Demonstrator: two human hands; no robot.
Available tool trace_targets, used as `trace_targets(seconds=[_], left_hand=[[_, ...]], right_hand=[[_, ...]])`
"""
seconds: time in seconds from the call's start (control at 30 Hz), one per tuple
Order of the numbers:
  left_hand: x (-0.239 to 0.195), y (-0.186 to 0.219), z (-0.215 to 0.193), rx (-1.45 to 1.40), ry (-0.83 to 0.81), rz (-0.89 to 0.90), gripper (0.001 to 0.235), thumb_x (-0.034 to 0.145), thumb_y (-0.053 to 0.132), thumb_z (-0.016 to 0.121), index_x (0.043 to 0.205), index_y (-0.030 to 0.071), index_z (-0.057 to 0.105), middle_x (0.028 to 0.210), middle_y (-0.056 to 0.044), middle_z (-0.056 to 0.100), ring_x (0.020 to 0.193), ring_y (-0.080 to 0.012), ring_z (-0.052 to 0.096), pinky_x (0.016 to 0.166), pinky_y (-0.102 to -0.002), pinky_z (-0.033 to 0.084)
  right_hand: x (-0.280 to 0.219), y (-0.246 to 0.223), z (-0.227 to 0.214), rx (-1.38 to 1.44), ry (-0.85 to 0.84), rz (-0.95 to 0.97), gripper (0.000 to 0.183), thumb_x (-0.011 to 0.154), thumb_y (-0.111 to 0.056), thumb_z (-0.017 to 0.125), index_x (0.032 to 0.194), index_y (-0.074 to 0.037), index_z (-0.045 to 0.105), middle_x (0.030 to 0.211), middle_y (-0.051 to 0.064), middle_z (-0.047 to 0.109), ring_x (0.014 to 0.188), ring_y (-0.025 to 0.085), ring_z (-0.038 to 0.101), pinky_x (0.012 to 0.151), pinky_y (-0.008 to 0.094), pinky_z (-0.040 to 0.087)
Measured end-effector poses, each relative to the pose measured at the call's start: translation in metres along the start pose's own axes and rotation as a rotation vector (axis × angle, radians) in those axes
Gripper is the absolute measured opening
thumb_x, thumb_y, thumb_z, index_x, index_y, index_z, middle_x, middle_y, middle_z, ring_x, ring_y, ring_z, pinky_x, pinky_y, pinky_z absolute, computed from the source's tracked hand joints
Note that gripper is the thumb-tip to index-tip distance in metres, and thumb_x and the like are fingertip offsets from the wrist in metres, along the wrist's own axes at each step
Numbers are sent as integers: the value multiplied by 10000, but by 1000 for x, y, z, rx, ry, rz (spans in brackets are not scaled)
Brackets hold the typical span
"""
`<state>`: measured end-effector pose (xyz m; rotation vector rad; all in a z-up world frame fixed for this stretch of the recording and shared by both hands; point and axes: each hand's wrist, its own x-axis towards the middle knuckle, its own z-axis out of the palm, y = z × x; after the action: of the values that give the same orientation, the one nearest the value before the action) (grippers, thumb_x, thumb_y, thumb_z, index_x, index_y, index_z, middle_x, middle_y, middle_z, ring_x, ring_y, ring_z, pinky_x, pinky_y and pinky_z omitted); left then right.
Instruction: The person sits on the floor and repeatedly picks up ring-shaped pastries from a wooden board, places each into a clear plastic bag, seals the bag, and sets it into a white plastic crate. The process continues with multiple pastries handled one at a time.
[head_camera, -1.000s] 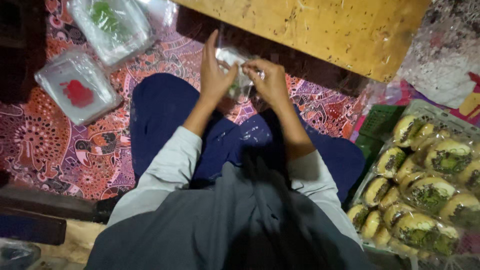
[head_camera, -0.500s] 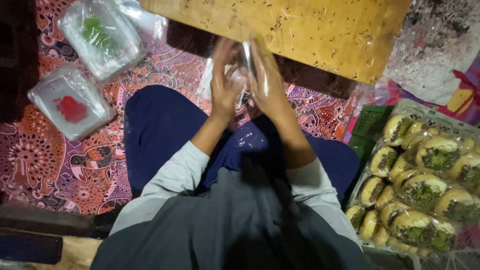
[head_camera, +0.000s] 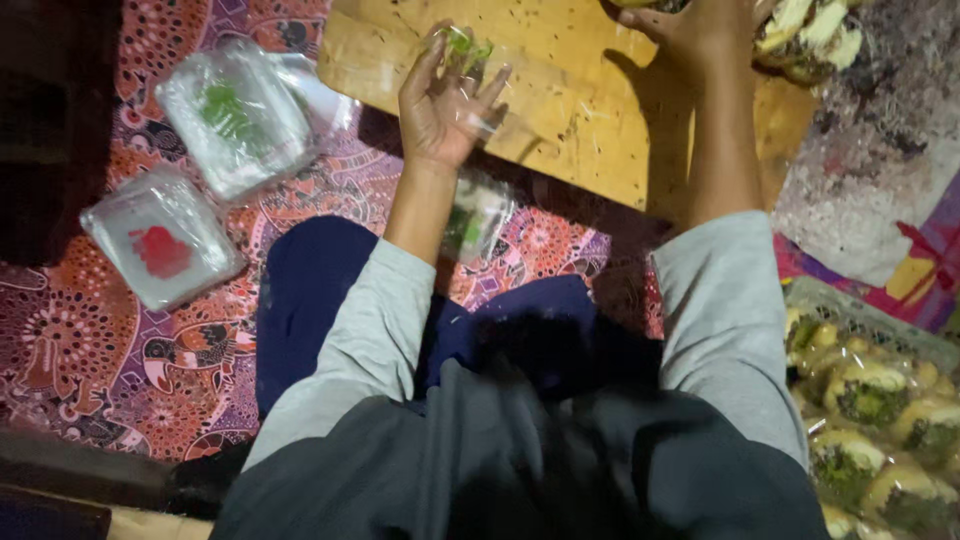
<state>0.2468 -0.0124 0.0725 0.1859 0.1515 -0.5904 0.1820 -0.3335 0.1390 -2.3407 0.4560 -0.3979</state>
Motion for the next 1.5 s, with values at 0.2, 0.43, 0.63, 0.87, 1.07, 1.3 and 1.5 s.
trace_targets(seconds=[0.2,0.43,0.63,0.87,1.07,1.3,1.5], left_hand=[[1,7,10,-195,98,-18,499,879,397,747,1249,92,606,1263,-149,559,1203,-313,533,1172,-709,337],[2,7,3,-434,6,41,609,918,456,678,1336,48,503,1325,-186,462,1298,-337,452,1201,-709,274],[-30,-49,6,-125,-133,231,566,1040,369,627,1440,-8,491,1487,-253,464,1385,-400,468,1186,-648,367],[-131,-65,53,1049,106,258,813,1008,429,552,1590,81,104,1649,-42,143,1420,-325,397,1126,-501,365],[-196,-31,74,1809,-157,780,512,878,270,808,1257,37,553,1226,-175,617,1154,-382,562,1014,-541,455],[-225,17,51,1889,-640,885,313,866,198,801,1120,57,685,1189,-123,671,1213,-361,598,1098,-535,385],[-272,77,18,1829,-453,911,182,951,71,756,1130,105,764,1157,-97,772,1201,-309,713,1199,-489,414]], right_hand=[[6,3,25,-339,286,-289,653,715,-275,1042,1174,-4,667,1103,235,681,1027,457,622,884,557,516],[-152,-127,14,556,73,205,791,790,-145,912,1465,-89,504,1384,156,659,1281,282,677,1106,459,545],[-194,-163,69,-54,333,-176,784,701,-247,1001,1376,-71,642,1487,259,459,1376,422,465,1137,546,444],[-186,-158,83,-73,279,-34,815,857,-368,936,1512,-108,527,1444,122,632,1346,275,595,1243,551,358],[-209,-174,86,-230,325,-171,836,769,-291,949,1464,-83,533,1402,141,630,1322,323,578,1209,593,249],[-235,-183,92,169,13,-94,698,930,-214,790,1535,-51,482,1500,197,557,1408,337,519,1196,469,398],[-268,-215,100,491,-582,-43,644,926,-176,746,1475,-31,441,1314,177,666,1196,288,680,992,369,556]])
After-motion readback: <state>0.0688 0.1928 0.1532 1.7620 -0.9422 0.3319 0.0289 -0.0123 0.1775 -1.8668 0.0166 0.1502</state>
